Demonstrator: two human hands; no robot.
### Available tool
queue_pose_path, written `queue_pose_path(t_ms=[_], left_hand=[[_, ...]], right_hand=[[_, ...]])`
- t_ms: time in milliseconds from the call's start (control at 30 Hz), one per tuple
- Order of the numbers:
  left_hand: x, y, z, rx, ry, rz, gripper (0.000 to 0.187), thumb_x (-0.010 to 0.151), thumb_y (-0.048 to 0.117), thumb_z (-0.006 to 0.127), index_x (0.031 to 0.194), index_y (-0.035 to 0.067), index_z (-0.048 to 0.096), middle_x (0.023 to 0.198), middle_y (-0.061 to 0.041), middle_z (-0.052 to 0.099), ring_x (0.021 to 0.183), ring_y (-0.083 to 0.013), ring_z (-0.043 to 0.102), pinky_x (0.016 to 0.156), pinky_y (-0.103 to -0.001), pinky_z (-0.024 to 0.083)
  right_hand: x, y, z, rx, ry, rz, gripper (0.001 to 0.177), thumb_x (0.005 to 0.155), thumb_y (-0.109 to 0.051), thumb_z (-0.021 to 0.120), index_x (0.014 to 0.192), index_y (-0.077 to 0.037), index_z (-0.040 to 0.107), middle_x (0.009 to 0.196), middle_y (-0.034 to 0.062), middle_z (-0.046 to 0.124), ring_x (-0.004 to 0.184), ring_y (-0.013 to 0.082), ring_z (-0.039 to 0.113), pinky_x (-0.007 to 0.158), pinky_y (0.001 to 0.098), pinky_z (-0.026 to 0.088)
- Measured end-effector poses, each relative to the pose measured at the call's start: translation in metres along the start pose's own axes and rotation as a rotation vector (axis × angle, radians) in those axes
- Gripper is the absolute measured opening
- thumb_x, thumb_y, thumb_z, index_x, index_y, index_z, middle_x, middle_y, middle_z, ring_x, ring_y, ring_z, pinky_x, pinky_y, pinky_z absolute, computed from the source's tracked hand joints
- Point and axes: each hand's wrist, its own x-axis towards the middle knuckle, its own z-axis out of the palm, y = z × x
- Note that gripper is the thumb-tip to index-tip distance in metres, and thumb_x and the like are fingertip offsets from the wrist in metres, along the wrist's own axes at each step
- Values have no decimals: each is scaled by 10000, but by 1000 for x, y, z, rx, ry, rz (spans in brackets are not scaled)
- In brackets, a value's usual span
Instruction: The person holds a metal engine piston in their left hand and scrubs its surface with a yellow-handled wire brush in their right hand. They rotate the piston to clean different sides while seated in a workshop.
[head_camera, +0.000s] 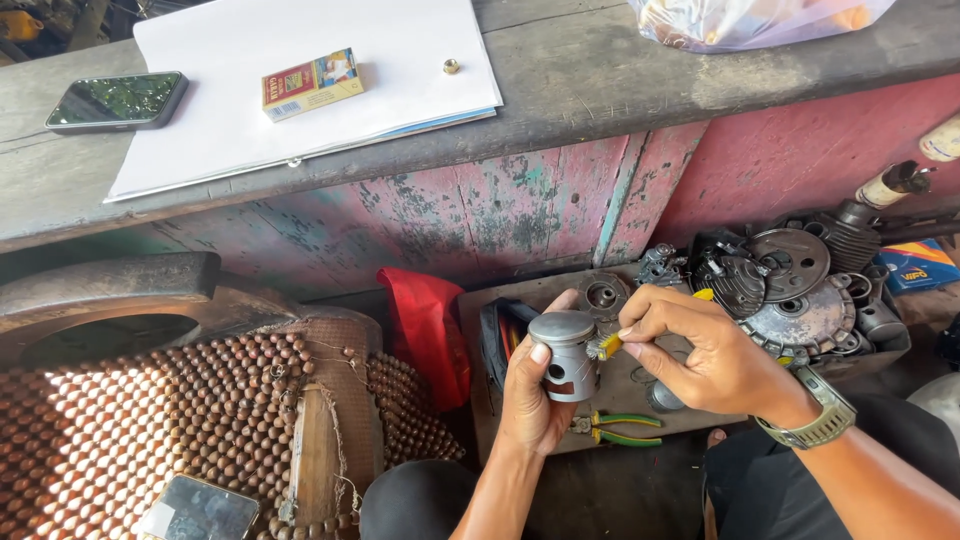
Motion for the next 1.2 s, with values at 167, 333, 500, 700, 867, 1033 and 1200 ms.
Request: queue_pose_path(t_ms=[167, 333, 500, 700, 867, 1033, 1200], left_hand=[[-1, 0, 1, 3, 0, -8, 932, 800, 411, 817, 1514, -71, 462, 1094, -121, 699, 936, -172, 663, 834, -268, 535], [-2, -1, 5, 22, -3, -20, 955, 785, 426, 820, 1516, -69, 456, 1032, -109, 686, 882, -164, 655, 767, -257, 536], [-7, -3, 9, 101, 18, 15, 942, 772, 456, 820, 1475, -87, 506, 1092, -125, 702, 962, -173, 654, 857, -270, 513], [-11, -6, 9, 35, -12, 8, 925, 783, 409, 828, 1488, -82, 484, 1099, -119, 700, 928, -162, 643, 809, -280, 524], [-16, -6, 10, 86, 2, 9, 907, 782, 434, 808, 1476, -68, 509, 1100, -126, 707, 946, -183, 661, 831, -285, 523], [-17, -6, 10, 44, -24, 12, 878, 800, 407, 811, 1474, -65, 506, 1142, -135, 703, 973, -187, 656, 864, -290, 520], [-14, -6, 7, 66, -11, 7, 882, 811, 421, 782, 1487, -67, 494, 1096, -128, 699, 957, -188, 652, 851, -299, 517]], right_hand=[[-1, -3, -3, 8, -22, -1, 65, 942, -49, 629, 891, -65, 591, 939, 83, 638, 821, 208, 610, 785, 324, 472], [-4, -7, -4, 12, -29, 18, 50, 944, -65, 624, 894, -66, 622, 932, 74, 643, 809, 198, 618, 776, 315, 473], [-9, -5, -8, -11, -39, 0, 63, 945, -64, 624, 889, -83, 602, 938, 68, 641, 830, 204, 614, 826, 333, 459], [-16, -17, -5, -20, -58, -24, 93, 942, -60, 631, 864, -97, 596, 933, 59, 638, 803, 191, 590, 798, 319, 414], [-16, -19, -7, -26, -29, -32, 69, 941, -63, 631, 881, -89, 609, 930, 61, 641, 805, 196, 606, 802, 325, 441], [-16, -20, -7, -37, -39, -44, 83, 937, -56, 632, 870, -95, 604, 922, 57, 631, 805, 195, 588, 827, 334, 400], [-17, -17, -3, -46, -47, -37, 100, 937, -57, 634, 855, -104, 601, 935, 52, 642, 815, 186, 594, 814, 322, 410]])
